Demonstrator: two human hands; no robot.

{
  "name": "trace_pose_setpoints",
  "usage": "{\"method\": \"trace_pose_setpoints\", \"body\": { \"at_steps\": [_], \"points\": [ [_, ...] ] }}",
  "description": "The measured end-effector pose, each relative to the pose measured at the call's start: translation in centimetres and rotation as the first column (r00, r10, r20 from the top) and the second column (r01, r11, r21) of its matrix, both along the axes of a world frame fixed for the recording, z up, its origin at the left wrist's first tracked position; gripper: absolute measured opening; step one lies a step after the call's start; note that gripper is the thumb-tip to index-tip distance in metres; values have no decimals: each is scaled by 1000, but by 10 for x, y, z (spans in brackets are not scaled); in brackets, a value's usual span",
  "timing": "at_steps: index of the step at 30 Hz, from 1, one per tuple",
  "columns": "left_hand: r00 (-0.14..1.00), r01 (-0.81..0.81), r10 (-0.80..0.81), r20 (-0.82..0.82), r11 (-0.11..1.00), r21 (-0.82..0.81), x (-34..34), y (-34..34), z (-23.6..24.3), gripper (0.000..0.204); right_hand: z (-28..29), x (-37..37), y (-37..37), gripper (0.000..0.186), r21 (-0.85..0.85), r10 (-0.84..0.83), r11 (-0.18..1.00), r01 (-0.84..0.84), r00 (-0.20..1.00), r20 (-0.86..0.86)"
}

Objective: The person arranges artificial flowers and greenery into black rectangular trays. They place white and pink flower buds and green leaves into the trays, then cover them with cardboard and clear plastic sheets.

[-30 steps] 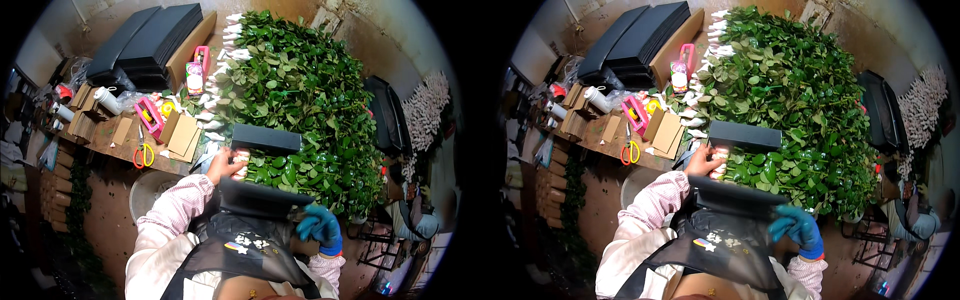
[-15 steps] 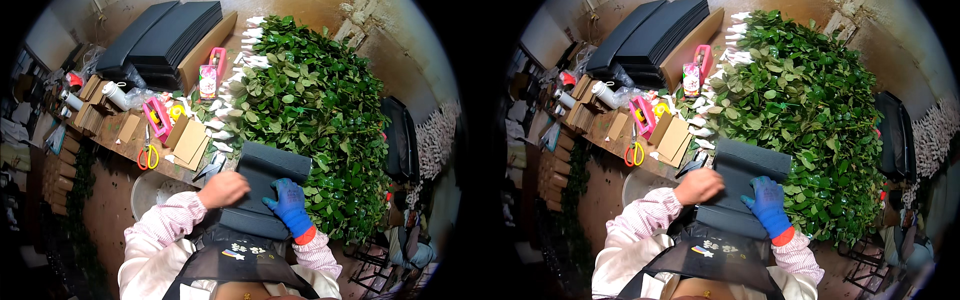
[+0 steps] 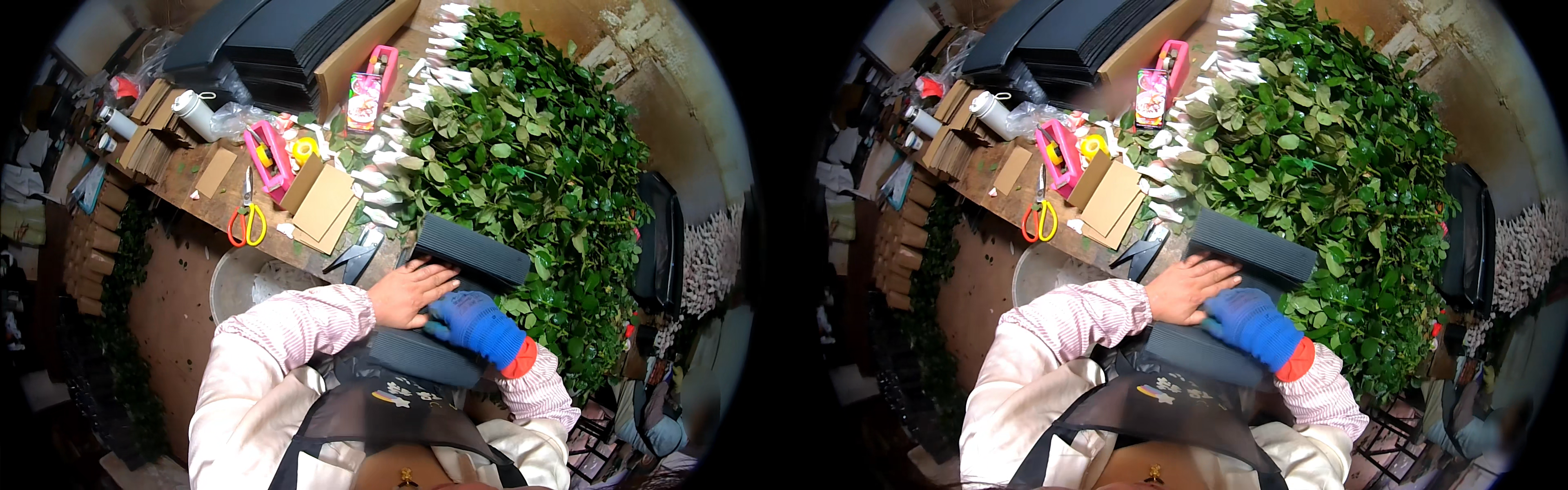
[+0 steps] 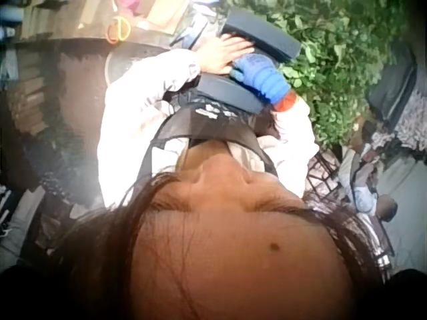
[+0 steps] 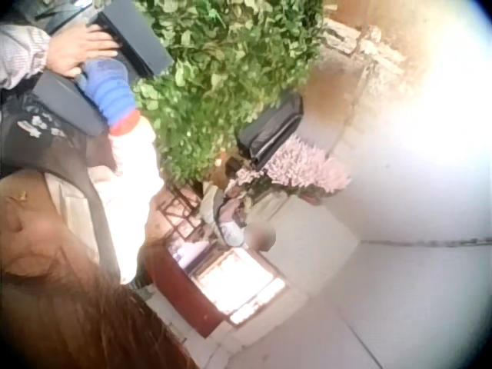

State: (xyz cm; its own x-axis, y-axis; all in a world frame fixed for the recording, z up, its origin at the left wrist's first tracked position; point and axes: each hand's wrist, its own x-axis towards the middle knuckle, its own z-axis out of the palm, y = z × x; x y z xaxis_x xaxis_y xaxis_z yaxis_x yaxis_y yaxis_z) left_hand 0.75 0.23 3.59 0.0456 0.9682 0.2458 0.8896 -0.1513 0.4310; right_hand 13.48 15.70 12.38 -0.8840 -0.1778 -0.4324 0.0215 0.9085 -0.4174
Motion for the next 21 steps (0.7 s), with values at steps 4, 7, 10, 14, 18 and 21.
{"method": "trace_pose_setpoints", "body": {
  "at_steps": [4, 7, 10, 14, 18, 21],
  "points": [
    [973, -116, 120, 196, 993, -33, 16, 15, -26, 64, 13, -77, -54, 26, -113, 68, 986, -125, 909, -411],
    [959, -278, 284, -18, 948, 156, 32, 15, -42, 60, -43, -160, -103, 38, 150, 147, 985, -83, 856, -495],
    [982, -185, 180, 48, 976, 117, 23, 8, -35, 63, -131, -225, -102, 40, 461, 254, 879, 122, 698, -669],
    [989, -57, 49, 137, 996, 61, 9, 2, -23, 67, -142, -237, -106, 25, 406, 214, 914, -13, 866, -452],
    [989, 8, -16, 145, 999, 52, 1, 4, -16, 71, -94, -197, -102, 22, 365, 299, 924, -117, 816, -495],
    [989, -75, 59, 135, 990, 119, 10, 6, -29, 67, -9, -135, -74, 22, 46, 79, 997, -67, 651, -755]
  ]
}}
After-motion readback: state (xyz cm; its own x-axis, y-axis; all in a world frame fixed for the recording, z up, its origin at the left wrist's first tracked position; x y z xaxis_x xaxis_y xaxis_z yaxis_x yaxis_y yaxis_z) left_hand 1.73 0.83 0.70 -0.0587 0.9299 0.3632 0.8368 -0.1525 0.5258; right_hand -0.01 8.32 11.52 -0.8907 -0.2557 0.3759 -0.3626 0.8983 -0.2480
